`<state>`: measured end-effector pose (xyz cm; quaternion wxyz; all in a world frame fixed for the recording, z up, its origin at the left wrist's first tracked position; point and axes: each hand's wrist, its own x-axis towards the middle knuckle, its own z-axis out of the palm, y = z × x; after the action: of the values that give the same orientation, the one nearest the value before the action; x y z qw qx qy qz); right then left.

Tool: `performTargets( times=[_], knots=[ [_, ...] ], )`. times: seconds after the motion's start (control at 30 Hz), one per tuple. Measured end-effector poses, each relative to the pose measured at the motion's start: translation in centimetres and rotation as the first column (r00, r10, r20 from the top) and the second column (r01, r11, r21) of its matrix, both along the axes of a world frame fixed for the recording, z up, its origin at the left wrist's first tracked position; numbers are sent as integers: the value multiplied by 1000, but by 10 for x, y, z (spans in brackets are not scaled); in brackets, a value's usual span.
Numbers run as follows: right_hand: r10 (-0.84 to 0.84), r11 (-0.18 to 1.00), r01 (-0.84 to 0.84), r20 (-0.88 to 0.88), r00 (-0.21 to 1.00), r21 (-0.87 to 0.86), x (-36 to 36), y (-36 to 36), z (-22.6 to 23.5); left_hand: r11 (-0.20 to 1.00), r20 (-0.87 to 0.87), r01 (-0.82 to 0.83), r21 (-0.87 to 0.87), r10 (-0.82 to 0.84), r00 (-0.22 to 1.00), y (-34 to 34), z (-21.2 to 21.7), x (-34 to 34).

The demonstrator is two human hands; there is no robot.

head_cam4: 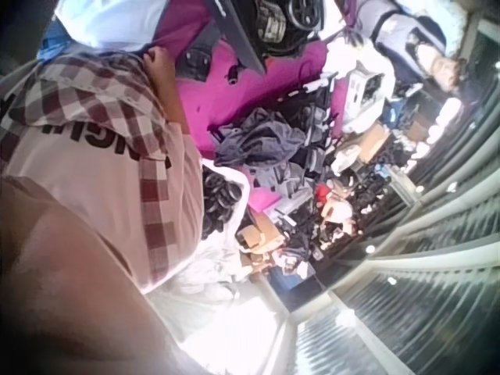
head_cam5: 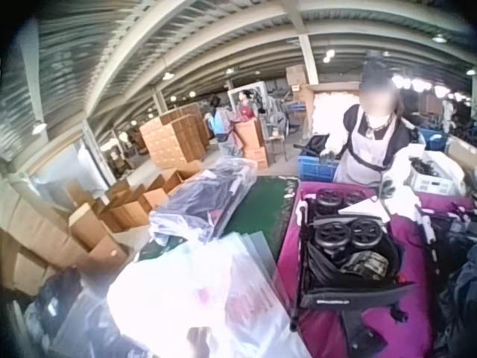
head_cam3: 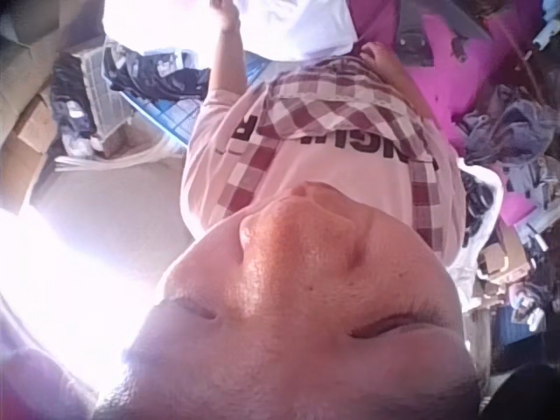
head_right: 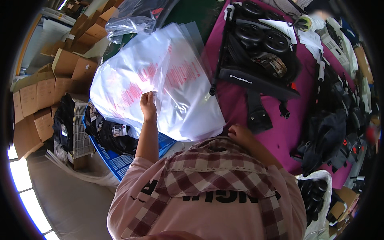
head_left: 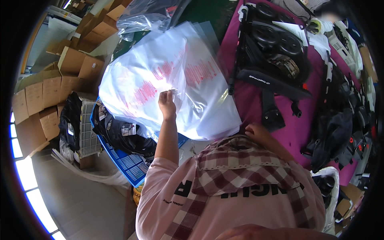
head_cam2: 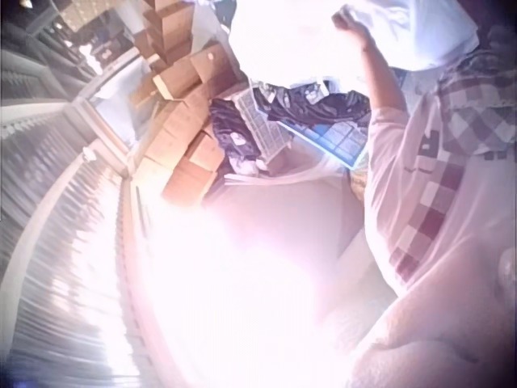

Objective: The person assembles baby strollers by attaching wheels to the frames and placing them into plastic bags. They handle stroller frames, wheels, and plastic bags, arranging components on a pink-covered table in a warehouse setting.

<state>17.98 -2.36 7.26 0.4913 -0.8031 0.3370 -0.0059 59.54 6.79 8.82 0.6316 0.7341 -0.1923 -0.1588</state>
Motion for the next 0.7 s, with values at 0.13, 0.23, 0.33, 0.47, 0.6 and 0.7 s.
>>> performTargets(
  times=[0.13, 0.23, 0.33, 0.47, 0.6, 0.7],
  knots=[
    [-103, 968, 31, 279, 955, 251, 71, -37, 7, 966, 45, 114, -234, -107, 993, -4, 36, -10],
    [-279, 825, 98, 249, 927, 556, 151, -66, 53, 979, 330, 203, 27, -201, 922, 3, 53, -13],
    [-362, 708, 139, 187, 913, 692, 215, -77, 61, 936, 527, 313, 164, -351, 774, 2, 58, -14],
    [-205, 943, 161, 130, 970, 290, 258, -75, 25, 940, 369, 303, 154, -339, 865, 11, 31, 1],
    [-312, 915, 283, 61, 948, 287, 251, -70, -4, 991, 261, -62, -120, 92, 961, 40, 9, 86],
    [-361, 886, 377, -106, 926, 270, 227, -80, -27, 761, -356, -512, -400, 386, 851, 51, 89, 138]
  ],
)
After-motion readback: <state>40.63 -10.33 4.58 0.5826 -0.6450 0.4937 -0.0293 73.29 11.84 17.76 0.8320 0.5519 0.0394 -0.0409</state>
